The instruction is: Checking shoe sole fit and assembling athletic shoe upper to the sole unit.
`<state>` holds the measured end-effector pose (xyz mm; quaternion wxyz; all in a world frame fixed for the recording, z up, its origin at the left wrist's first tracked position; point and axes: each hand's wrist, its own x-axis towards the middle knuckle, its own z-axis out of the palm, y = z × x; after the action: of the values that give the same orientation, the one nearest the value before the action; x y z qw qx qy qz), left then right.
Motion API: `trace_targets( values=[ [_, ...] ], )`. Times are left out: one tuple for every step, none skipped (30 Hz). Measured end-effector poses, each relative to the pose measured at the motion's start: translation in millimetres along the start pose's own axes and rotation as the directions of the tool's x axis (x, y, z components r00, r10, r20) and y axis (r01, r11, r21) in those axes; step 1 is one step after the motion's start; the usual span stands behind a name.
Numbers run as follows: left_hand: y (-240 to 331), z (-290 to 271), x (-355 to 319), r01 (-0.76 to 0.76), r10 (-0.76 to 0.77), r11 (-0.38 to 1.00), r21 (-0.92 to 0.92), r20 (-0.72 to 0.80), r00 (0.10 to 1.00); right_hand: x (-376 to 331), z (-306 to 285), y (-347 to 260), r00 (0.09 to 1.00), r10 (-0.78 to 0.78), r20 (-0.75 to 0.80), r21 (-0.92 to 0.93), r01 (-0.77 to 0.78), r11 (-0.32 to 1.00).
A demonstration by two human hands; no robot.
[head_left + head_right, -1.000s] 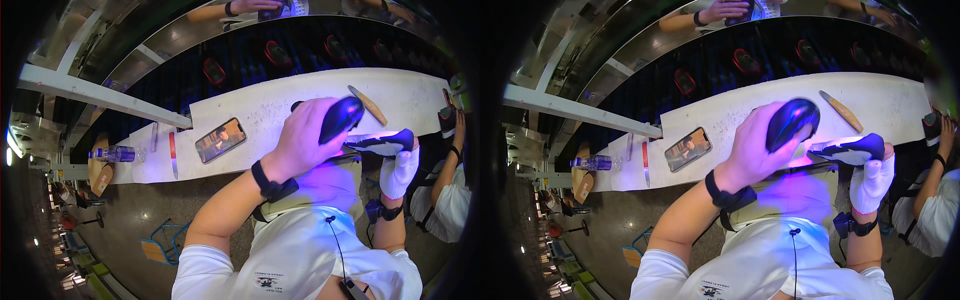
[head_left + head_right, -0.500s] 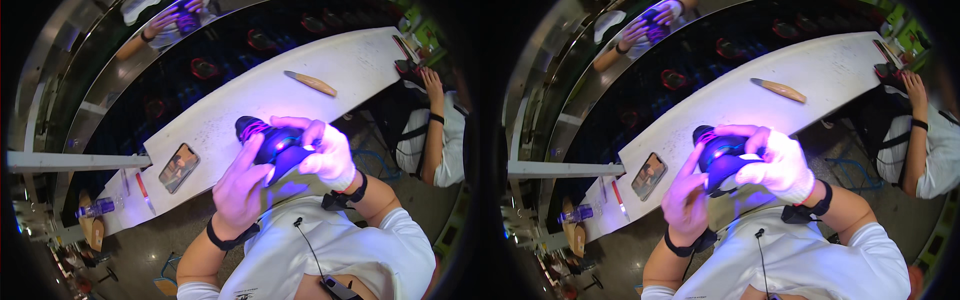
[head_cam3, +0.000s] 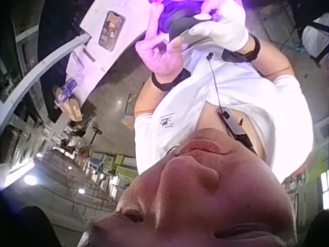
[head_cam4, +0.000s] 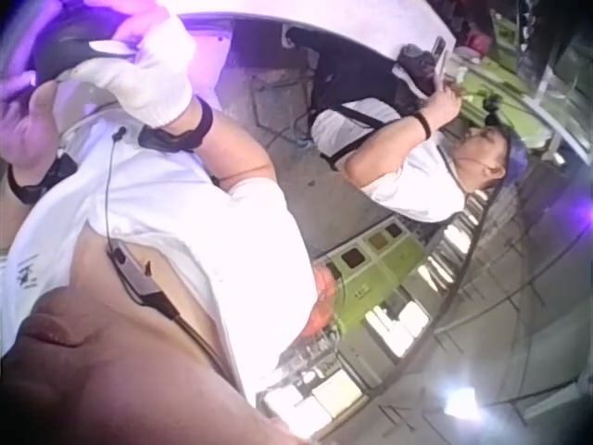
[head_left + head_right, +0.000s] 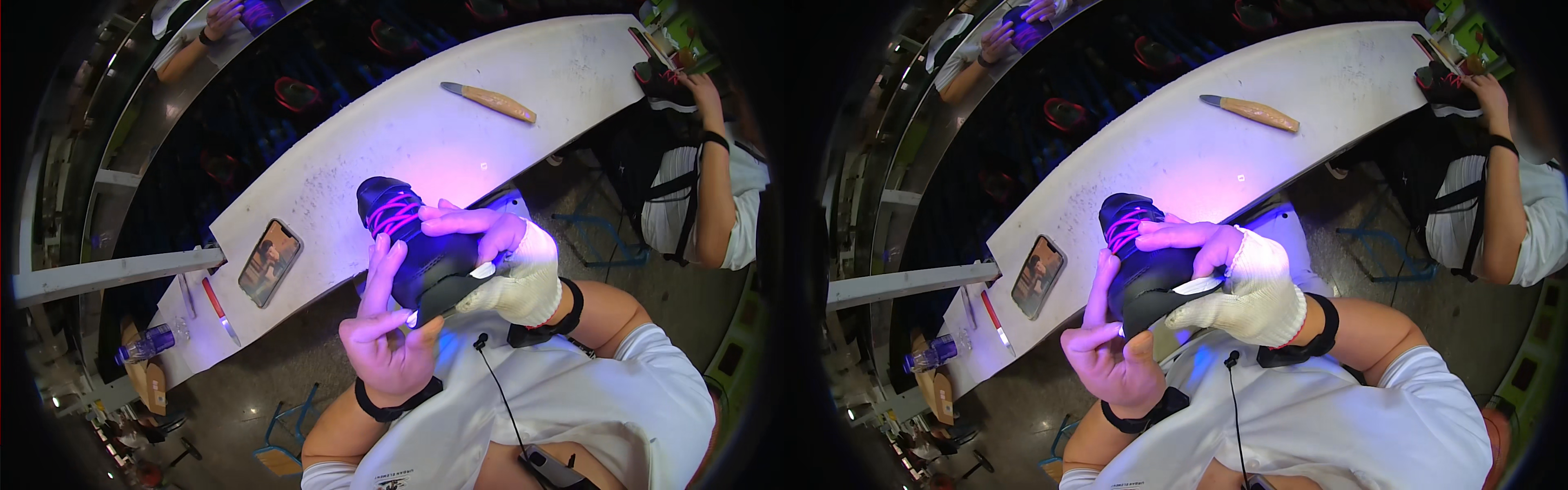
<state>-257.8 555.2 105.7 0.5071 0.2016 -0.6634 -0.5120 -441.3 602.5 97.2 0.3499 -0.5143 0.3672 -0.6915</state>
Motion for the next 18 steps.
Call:
trace_targets(
  values=[
    [0,0,-2,-0.008,0.007,0.999,-0.043,-0.015,1.0,-1,1,2,0.999,-0.032,-0.003,-0.005,0.032,0.999],
    [0,-1,-2,-0.016,0.014,0.996,-0.085,-0.028,1.0,1,0,0,1.0,-0.028,-0.015,0.004,0.028,1.0],
    [3,-3,-2,-0.006,0.004,0.997,-0.076,-0.017,1.0,4,-4,-4,0.999,-0.03,0.041,-0.077,0.033,0.996],
    [6,-6,-1,0.051,-0.054,0.997,-0.066,-0.037,0.998,7,-6,-7,0.995,-0.028,0.094,-0.158,0.043,0.987],
    [10,-8,1,0.108,-0.111,0.993,-0.054,-0.058,0.992,9,-8,-7,0.997,-0.028,0.076,-0.146,0.039,0.988],
    [16,-11,8,0.119,-0.12,0.992,-0.039,-0.043,0.992,11,-9,-7,0.996,-0.04,0.083,-0.192,0.055,0.98],
    [22,-13,17,0.123,-0.123,0.992,-0.026,-0.002,0.992,13,-9,-6,0.995,-0.05,0.091,-0.239,0.071,0.968],
    [24,-18,24,0.126,-0.126,0.992,-0.012,0.038,0.991,14,-6,-5,0.995,-0.046,0.09,-0.294,0.071,0.953],
    [23,-26,28,0.135,-0.135,0.991,0.005,0.052,0.989,17,-7,-11,0.996,-0.048,0.073,-0.28,0.067,0.958],
    [24,-33,34,0.072,-0.104,0.98,0.184,0.168,0.98,22,-10,-21,0.982,0.076,0.174,-0.331,-0.015,0.944],
    [25,-38,38,-0.012,-0.093,0.937,0.348,0.286,0.954,24,-10,-23,0.942,0.201,0.268,-0.387,-0.085,0.918],
    [23,-40,33,0.029,-0.115,0.941,0.336,0.237,0.965,22,-5,-15,0.953,0.194,0.235,-0.395,-0.089,0.914],
    [21,-40,28,0.032,-0.125,0.931,0.364,0.234,0.964,18,-1,-1,0.953,0.184,0.241,-0.368,-0.086,0.926],
    [18,-39,25,0.033,-0.079,0.955,0.296,0.144,0.986,12,0,16,0.976,0.072,0.205,-0.42,0.022,0.907],
    [18,-42,25,0.025,-0.037,0.974,0.227,0.049,0.998,7,0,30,0.984,-0.043,0.174,-0.473,0.122,0.872],
    [19,-44,24,0.074,-0.073,0.985,0.159,-0.01,0.997,8,-4,37,0.973,-0.023,0.229,-0.517,0.141,0.845],
    [23,-49,25,0.078,-0.077,0.981,0.176,-0.014,0.997,11,-4,46,0.973,-0.025,0.231,-0.501,0.141,0.854],
    [29,-55,30,0.151,-0.152,0.976,0.156,-0.004,0.988,15,-4,55,0.959,-0.139,0.246,-0.521,0.252,0.816]
  ],
)
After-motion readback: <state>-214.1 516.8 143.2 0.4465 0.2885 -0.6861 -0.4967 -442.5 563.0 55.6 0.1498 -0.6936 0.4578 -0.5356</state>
